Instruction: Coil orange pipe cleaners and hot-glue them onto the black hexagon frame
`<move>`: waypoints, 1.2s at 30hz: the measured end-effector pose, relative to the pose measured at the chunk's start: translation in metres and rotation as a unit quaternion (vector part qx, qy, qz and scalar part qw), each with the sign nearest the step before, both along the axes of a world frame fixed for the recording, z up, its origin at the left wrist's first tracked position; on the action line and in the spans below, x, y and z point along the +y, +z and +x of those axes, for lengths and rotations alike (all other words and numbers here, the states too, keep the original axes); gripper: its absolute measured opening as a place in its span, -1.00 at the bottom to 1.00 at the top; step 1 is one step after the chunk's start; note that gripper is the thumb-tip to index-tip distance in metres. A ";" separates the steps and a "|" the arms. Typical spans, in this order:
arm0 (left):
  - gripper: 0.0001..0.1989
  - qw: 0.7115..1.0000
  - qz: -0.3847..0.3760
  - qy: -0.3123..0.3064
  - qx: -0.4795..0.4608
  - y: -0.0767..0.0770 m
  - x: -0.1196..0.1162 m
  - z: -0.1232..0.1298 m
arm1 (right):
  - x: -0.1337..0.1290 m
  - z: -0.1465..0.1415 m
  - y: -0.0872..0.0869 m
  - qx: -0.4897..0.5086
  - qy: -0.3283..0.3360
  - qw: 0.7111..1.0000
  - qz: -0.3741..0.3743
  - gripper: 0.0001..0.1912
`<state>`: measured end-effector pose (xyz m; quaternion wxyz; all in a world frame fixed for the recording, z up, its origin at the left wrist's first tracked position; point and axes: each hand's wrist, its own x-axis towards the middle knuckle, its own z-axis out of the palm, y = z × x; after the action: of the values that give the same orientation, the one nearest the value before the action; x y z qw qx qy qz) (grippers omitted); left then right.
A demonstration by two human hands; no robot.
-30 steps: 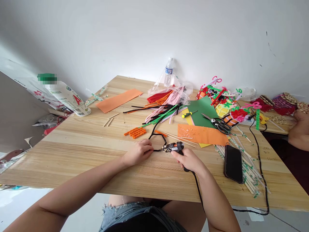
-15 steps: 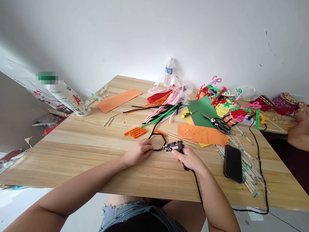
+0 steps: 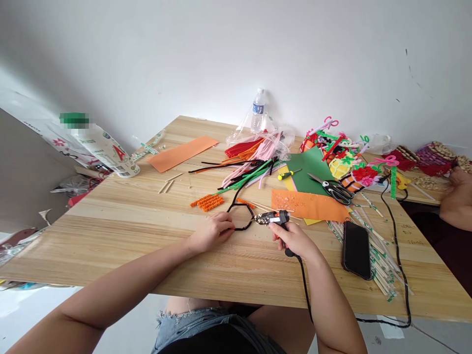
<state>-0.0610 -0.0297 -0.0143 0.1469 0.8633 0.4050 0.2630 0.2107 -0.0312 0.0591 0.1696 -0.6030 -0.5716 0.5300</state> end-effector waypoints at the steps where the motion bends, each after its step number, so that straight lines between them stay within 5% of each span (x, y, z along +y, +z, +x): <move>1: -0.77 1.000 -0.001 0.000 0.000 0.000 0.000 0.000 | 0.001 0.002 0.001 0.021 -0.007 1.000 -0.001 -0.45; 9: -0.71 0.999 0.012 -0.020 -0.035 0.011 0.006 -0.014 | 0.003 0.009 0.006 0.239 -0.034 0.970 -0.011 -0.51; 14: -0.63 0.994 0.071 -0.048 0.072 0.023 0.019 -0.032 | 0.003 0.012 0.012 0.369 -0.003 0.929 0.013 -0.58; 18: -0.72 0.988 0.078 -0.068 0.114 0.017 0.022 -0.030 | 0.001 0.010 0.014 0.429 0.022 0.902 0.048 -0.57; 27: -0.82 0.992 0.071 -0.065 0.085 0.014 0.004 -0.014 | 0.001 0.003 0.000 0.183 -0.020 0.983 0.010 -0.48; 36: -0.75 0.988 0.035 -0.072 0.129 0.009 0.010 -0.020 | -0.006 -0.013 -0.003 0.082 0.030 0.995 -0.044 -0.41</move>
<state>-0.0807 -0.0197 -0.0054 0.0819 0.9213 0.3482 0.1525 0.1978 -0.0368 0.0561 0.1735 -0.5469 -0.5500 0.6069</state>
